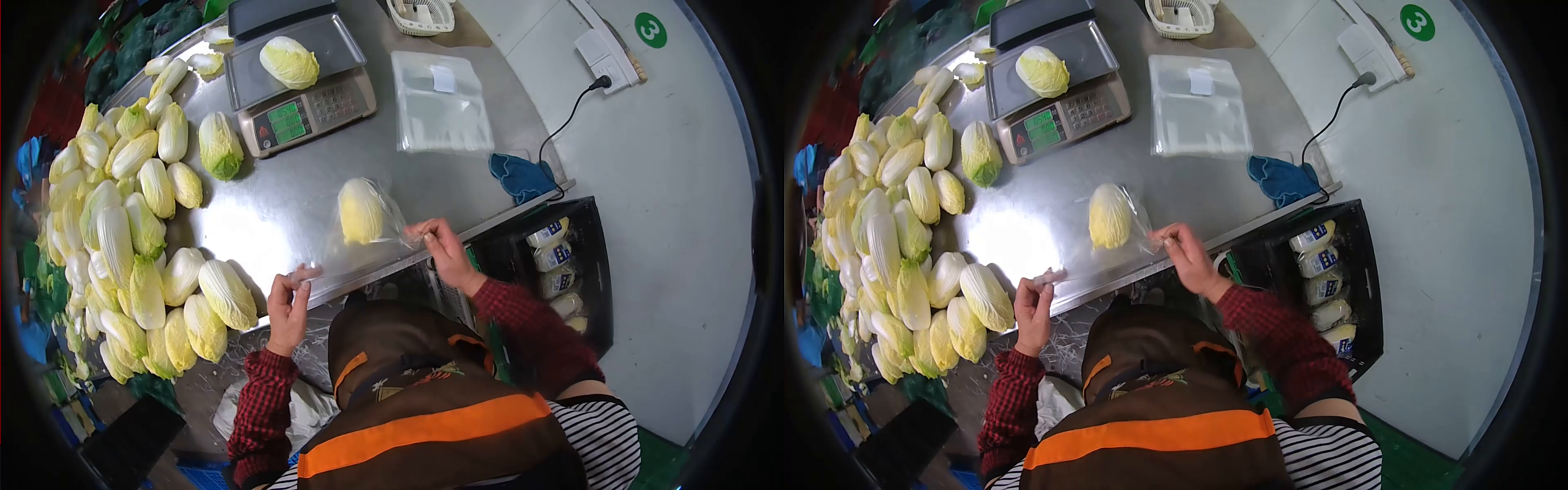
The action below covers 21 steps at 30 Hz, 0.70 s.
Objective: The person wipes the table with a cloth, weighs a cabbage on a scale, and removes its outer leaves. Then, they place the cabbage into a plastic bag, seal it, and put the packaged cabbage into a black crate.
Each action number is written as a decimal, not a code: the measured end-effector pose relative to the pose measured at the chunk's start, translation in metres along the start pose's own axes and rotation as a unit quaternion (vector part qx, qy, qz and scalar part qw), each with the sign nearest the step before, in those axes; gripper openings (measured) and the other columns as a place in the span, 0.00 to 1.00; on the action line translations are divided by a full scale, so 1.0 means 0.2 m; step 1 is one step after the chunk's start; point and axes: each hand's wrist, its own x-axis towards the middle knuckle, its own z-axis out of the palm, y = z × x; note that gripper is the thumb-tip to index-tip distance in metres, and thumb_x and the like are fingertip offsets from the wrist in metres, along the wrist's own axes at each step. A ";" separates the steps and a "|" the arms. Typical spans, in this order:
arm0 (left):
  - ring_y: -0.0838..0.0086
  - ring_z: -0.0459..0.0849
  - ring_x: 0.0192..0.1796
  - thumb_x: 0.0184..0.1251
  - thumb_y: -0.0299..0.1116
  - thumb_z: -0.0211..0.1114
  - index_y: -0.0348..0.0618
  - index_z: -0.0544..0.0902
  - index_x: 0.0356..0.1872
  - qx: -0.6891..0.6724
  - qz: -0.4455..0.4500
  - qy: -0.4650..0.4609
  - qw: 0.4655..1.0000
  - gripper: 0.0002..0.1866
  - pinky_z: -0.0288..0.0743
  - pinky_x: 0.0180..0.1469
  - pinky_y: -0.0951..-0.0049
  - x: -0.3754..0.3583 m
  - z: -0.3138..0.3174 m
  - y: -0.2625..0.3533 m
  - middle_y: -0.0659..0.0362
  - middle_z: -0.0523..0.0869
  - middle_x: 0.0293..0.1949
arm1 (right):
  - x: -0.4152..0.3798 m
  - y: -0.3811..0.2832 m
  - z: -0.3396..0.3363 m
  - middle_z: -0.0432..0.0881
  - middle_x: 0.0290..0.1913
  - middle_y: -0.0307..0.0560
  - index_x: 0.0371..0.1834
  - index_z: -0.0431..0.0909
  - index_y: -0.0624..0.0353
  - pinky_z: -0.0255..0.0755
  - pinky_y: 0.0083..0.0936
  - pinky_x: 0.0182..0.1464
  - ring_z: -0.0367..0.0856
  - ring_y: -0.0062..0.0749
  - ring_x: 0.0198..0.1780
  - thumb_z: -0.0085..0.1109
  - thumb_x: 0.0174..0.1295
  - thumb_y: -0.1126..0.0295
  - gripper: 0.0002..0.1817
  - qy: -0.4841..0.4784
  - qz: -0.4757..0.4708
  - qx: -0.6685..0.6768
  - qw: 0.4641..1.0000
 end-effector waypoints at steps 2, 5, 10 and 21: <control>0.75 0.80 0.39 0.77 0.28 0.55 0.43 0.66 0.34 -0.093 -0.063 0.070 0.991 0.10 0.75 0.47 0.71 0.05 0.07 0.02 0.57 0.81 0.34 | 0.02 0.00 0.11 0.83 0.31 0.51 0.43 0.69 0.64 0.76 0.34 0.41 0.84 0.40 0.36 0.46 0.74 0.69 0.08 0.099 0.079 0.003 0.992; 0.84 0.69 0.19 0.77 0.31 0.58 0.45 0.65 0.33 -0.078 -0.136 0.156 0.975 0.12 0.64 0.19 0.80 0.14 0.15 -0.04 0.66 0.70 0.20 | 0.08 0.11 0.15 0.81 0.26 0.51 0.41 0.71 0.67 0.76 0.34 0.34 0.83 0.37 0.28 0.50 0.73 0.65 0.13 0.161 0.111 -0.127 0.972; 0.80 0.69 0.12 0.66 0.29 0.64 0.41 0.70 0.38 -0.001 -0.333 0.032 0.942 0.10 0.62 0.14 0.76 0.09 0.14 -0.35 0.64 0.71 0.13 | 0.02 0.18 0.09 0.82 0.26 0.52 0.38 0.74 0.70 0.73 0.34 0.25 0.80 0.38 0.20 0.55 0.70 0.60 0.18 -0.038 0.342 -0.074 0.936; 0.59 0.80 0.60 0.55 0.24 0.72 0.36 0.71 0.66 0.455 0.230 -0.354 0.785 0.34 0.77 0.56 0.66 0.39 0.13 -0.21 0.46 0.71 0.67 | 0.17 0.15 0.08 0.57 0.76 0.48 0.73 0.64 0.45 0.58 0.43 0.72 0.63 0.47 0.71 0.75 0.47 0.61 0.46 -0.228 -0.110 -0.229 0.940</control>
